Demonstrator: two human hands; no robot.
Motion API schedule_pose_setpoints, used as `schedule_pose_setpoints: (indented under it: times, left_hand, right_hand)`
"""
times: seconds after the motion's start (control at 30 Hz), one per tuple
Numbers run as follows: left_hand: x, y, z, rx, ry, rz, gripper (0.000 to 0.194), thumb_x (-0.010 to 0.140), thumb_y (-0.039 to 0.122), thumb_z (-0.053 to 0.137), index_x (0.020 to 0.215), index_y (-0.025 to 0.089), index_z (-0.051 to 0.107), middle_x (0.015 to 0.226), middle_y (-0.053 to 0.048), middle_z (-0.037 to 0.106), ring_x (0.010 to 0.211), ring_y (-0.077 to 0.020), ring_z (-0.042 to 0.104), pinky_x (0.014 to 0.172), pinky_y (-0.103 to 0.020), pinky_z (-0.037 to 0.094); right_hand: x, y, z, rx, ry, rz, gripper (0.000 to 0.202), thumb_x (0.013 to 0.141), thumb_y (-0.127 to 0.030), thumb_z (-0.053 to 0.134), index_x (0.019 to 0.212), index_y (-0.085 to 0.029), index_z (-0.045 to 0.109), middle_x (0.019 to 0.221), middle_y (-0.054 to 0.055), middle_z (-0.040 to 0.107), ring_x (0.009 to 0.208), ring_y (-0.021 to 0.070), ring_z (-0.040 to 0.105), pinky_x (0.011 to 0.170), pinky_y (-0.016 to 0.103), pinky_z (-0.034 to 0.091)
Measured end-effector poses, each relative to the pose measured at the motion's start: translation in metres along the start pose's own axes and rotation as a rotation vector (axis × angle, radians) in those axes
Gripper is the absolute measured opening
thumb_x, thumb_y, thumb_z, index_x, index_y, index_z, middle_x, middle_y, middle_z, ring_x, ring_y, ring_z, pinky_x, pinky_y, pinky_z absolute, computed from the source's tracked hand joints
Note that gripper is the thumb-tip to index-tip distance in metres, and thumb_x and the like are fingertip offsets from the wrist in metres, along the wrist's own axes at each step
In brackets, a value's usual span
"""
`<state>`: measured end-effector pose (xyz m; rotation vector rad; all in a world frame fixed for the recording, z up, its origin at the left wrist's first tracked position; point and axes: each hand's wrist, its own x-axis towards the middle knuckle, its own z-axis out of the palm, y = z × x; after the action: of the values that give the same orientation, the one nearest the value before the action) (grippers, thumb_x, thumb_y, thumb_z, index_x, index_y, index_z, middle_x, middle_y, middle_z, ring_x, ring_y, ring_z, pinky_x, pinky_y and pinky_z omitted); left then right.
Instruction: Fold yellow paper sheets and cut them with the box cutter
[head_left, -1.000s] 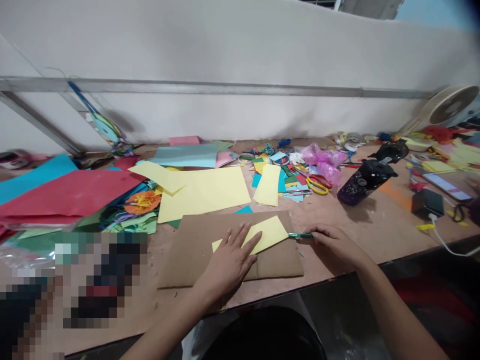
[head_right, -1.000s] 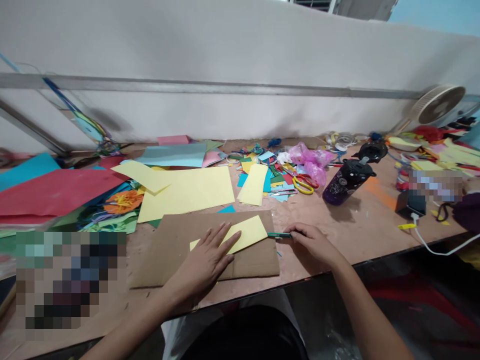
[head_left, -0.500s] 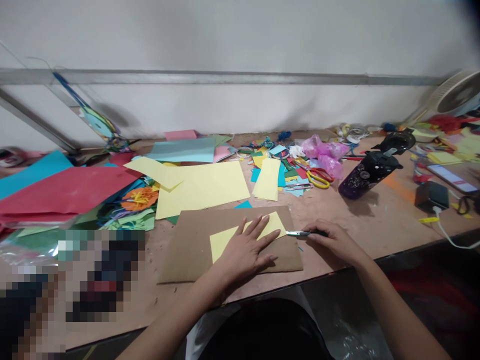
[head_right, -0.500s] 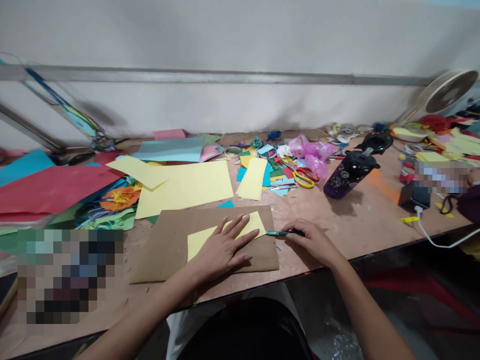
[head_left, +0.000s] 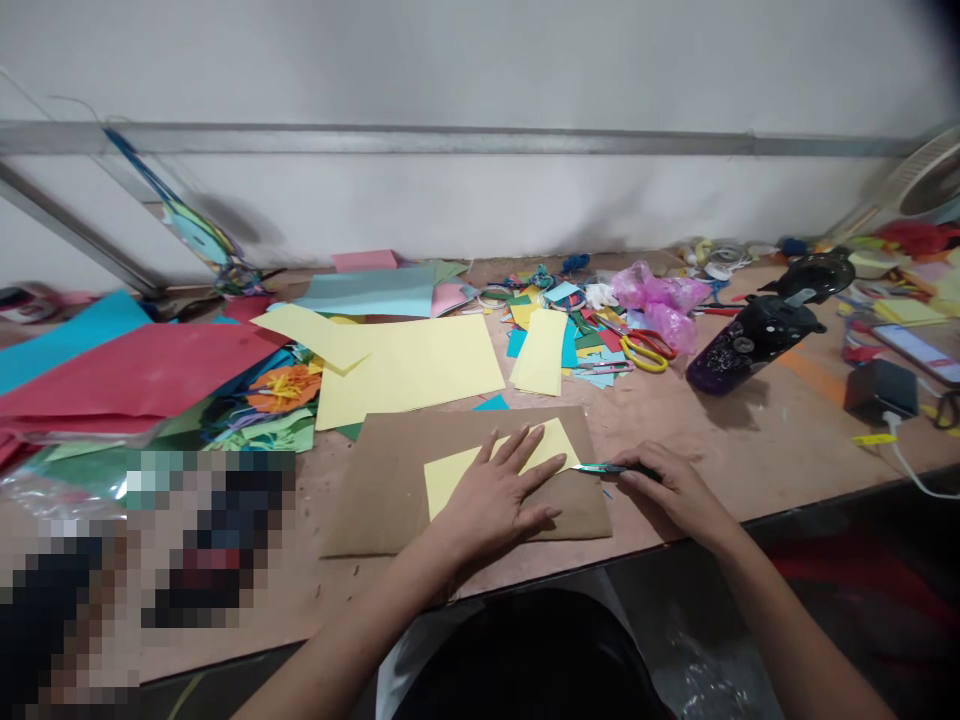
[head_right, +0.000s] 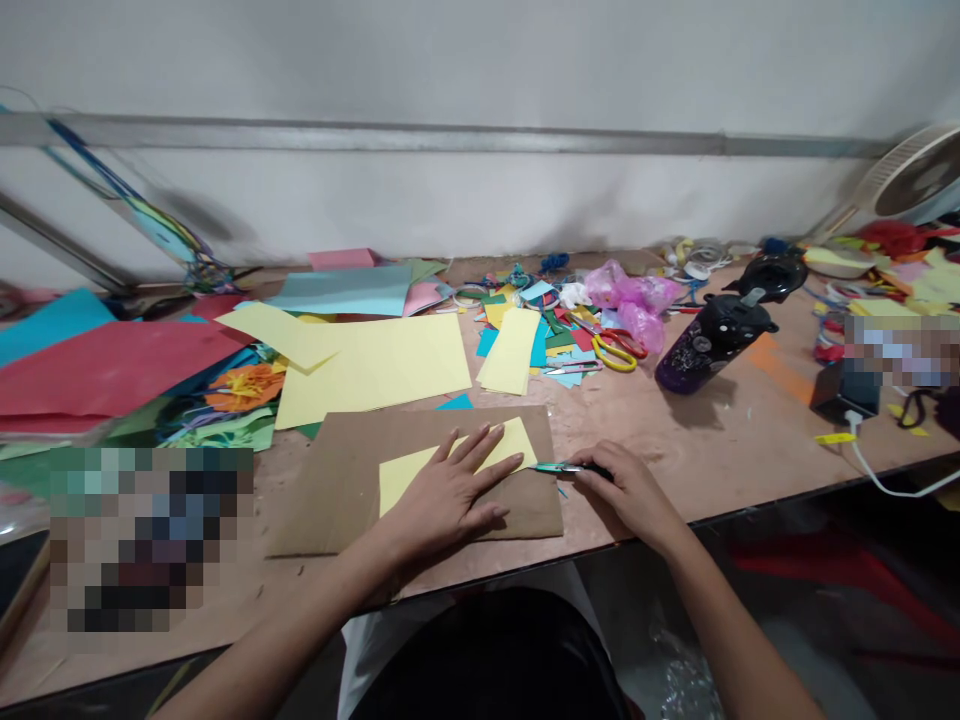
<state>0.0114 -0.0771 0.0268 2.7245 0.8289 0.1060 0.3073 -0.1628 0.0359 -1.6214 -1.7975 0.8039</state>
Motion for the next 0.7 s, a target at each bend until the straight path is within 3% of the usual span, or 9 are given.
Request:
schedule_pose_setpoints:
  times: [0.43, 0.7]
  left_hand:
    - [0.001, 0.001, 0.004, 0.009, 0.025, -0.025, 0.066, 0.102, 0.073, 0.039, 0.161, 0.043, 0.039, 0.175, -0.002, 0.02, 0.16, -0.0332, 0.026, 0.129, -0.059, 0.016]
    - [0.017, 0.01, 0.004, 0.006, 0.02, -0.083, 0.066, 0.105, 0.068, 0.039, 0.163, 0.038, 0.037, 0.175, -0.009, 0.02, 0.161, -0.0342, 0.021, 0.127, -0.064, 0.018]
  right_hand:
    - [-0.001, -0.013, 0.018, -0.031, -0.007, -0.016, 0.023, 0.1, -0.039, 0.057, 0.106, -0.026, 0.076, 0.104, 0.008, 0.075, 0.099, 0.0277, 0.067, 0.088, 0.041, 0.052]
    - [0.003, -0.016, 0.025, -0.015, 0.015, -0.043, 0.023, 0.101, -0.038, 0.057, 0.11, -0.026, 0.075, 0.108, 0.008, 0.075, 0.102, 0.0277, 0.067, 0.091, 0.041, 0.052]
